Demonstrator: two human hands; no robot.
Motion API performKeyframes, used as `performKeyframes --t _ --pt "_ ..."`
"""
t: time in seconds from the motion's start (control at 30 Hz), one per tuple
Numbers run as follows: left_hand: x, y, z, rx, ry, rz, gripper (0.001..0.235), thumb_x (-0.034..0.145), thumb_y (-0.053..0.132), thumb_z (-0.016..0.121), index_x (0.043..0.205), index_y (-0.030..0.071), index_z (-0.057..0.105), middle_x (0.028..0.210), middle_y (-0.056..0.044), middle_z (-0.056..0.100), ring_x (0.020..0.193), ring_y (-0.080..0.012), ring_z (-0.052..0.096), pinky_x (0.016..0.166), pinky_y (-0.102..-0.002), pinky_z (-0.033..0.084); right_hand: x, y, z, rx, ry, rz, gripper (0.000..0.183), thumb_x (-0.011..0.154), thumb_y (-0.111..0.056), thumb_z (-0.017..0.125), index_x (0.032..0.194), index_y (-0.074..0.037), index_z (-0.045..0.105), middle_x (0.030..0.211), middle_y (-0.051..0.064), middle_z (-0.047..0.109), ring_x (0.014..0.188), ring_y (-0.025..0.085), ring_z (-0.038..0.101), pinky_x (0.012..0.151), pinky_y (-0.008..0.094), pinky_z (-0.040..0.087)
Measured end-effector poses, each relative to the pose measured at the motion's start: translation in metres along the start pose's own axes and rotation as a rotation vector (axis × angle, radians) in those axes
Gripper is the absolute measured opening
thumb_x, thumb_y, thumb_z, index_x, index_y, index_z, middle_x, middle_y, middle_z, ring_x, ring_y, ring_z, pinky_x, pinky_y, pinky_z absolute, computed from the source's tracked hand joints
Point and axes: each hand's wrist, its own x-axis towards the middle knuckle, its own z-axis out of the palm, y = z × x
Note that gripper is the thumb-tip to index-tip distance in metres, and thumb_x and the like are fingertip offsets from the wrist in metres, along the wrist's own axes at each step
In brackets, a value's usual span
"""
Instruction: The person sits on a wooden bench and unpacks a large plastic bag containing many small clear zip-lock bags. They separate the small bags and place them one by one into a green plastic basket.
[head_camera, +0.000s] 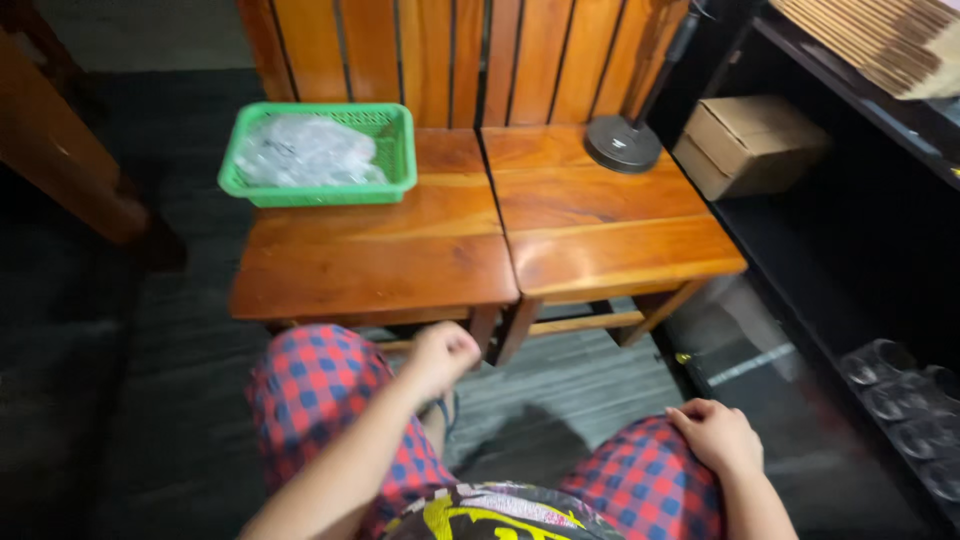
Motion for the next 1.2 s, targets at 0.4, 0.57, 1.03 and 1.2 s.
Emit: performKeyframes --t 0.4,0.57,1.03,1.2 --pt "0.016 -0.021 -0.101 -0.483 0.135 0.118 0.011 0.083 0.011 0.079 0.093 0.013 0.076 0.092 -0.002 0.076 0.086 -0.0138 0.069 0.083 -0.028 0.055 0.019 -0.137 -0.006 0.243 -0.002 -0.111 0.045 0.088 -0.057 0.070 0.114 -0.024 0.083 0.107 0.002 0.085 0.103 0.020 0.077 0.091 0.033 0.054" --pt "0.107 -0.066 -0.182 -0.620 0.453 -0.280 0.038 0.091 0.026 0.078 0.125 0.015 0.066 0.115 -0.005 0.069 0.106 -0.0179 0.068 0.098 -0.036 0.054 0.049 -0.201 -0.019 0.463 0.110 -0.382 0.045 0.087 -0.049 0.076 0.116 -0.016 0.082 0.110 0.016 0.082 0.115 0.039 0.070 0.098 0.051 0.054" --pt "0.227 -0.158 -0.308 -0.450 1.398 -0.326 0.050 0.093 0.017 0.077 0.133 0.006 0.048 0.149 -0.028 0.035 0.152 -0.0436 0.016 0.129 -0.047 0.011 0.128 -0.508 0.036 1.085 -0.488 -0.617 0.066 0.092 -0.026 0.082 0.145 0.001 0.054 0.103 0.023 0.074 0.081 0.029 0.077 0.073 0.043 0.066" --pt "0.214 -0.123 -0.329 -0.509 1.009 -0.278 0.046 0.100 0.019 0.068 0.140 0.000 0.055 0.132 -0.020 0.060 0.128 -0.0307 0.060 0.106 -0.044 0.053 0.101 -0.548 0.029 1.326 -0.359 -0.450 0.050 0.091 -0.027 0.078 0.132 -0.001 0.063 0.105 0.023 0.067 0.089 0.032 0.076 0.076 0.042 0.068"
